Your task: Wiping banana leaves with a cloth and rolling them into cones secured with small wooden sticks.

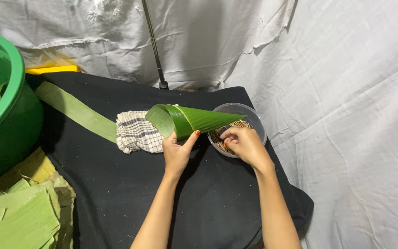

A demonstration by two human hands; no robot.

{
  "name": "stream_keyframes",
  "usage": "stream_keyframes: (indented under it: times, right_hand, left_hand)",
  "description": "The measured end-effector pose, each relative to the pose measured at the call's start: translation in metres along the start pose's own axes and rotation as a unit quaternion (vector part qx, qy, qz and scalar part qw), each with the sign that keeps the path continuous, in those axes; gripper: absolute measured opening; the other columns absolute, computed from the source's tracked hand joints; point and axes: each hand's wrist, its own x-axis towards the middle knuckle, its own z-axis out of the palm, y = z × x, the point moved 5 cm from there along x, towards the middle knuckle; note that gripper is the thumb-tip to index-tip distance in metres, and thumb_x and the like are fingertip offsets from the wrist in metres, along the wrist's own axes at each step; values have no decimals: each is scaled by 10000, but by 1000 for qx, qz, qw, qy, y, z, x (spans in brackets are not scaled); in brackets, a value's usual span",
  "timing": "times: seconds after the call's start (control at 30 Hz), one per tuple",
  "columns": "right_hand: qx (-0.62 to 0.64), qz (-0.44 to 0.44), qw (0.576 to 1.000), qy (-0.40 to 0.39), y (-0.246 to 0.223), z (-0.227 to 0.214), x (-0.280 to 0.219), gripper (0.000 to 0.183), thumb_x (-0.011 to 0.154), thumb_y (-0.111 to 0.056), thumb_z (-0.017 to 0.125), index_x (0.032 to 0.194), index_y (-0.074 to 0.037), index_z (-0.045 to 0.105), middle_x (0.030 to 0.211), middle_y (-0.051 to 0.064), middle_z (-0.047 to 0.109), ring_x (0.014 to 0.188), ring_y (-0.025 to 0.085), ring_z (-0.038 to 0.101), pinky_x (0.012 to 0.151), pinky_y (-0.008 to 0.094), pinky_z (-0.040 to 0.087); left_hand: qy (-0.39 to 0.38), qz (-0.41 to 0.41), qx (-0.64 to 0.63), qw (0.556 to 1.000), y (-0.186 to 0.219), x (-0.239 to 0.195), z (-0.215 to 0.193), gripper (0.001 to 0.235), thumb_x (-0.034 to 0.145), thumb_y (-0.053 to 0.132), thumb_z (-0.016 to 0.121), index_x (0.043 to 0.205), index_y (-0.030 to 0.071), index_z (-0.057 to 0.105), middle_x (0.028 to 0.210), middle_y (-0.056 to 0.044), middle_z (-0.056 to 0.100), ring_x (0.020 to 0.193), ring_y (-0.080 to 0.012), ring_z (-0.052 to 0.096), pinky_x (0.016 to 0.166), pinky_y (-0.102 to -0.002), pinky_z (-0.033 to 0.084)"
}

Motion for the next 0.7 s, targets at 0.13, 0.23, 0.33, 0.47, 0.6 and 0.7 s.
stream_keyframes:
  times: [0.13,0.23,0.33,0.47,0.6,0.7]
  right_hand:
    - [183,-15,981,62,4,-13,-3,269,770,71,645,970,-48,780,831,164,774,720,244,758,734,375,604]
    - [295,-111,939,137,-6,-12,-5,157,775,82,681,871,-42,681,825,97,759,725,148,728,725,278,588]
    - [307,-207,909,193,-29,-3,-12,193,822,65,730,772,-71,602,871,115,784,835,163,744,790,295,582]
    - [159,-299,884,323,-50,4,-20,330,803,68,805,628,-106,586,770,40,773,754,193,762,728,280,585]
    - [111,-348,858,361,-59,15,-25,318,825,61,798,657,-114,592,774,30,771,721,212,744,714,276,574]
    - [96,-340,864,359,-60,17,-26,241,833,26,804,730,-134,656,799,10,786,740,189,751,708,275,584]
  left_hand:
    - [2,0,-3,1000,3,0,-1,152,788,130,888,880,42,805,760,-90,795,735,-69,644,699,-304,569]
    - [2,7,-3,1000,7,1,-1,140,797,119,870,885,29,808,758,-101,794,751,-92,669,703,-315,569]
    - [-2,-2,0,1000,3,1,-2,121,797,145,878,853,56,819,741,-80,795,719,-79,688,687,-297,579]
    - [-8,-9,11,1000,-6,2,-3,101,803,152,868,857,79,825,748,-65,796,746,-77,703,701,-304,586]
    - [2,-10,2,1000,-5,3,-4,89,807,127,850,824,53,804,679,-54,755,708,-76,625,670,-305,564]
    - [5,-22,-10,1000,-5,2,-6,100,818,123,845,845,35,807,697,-52,761,718,-67,595,669,-307,564]
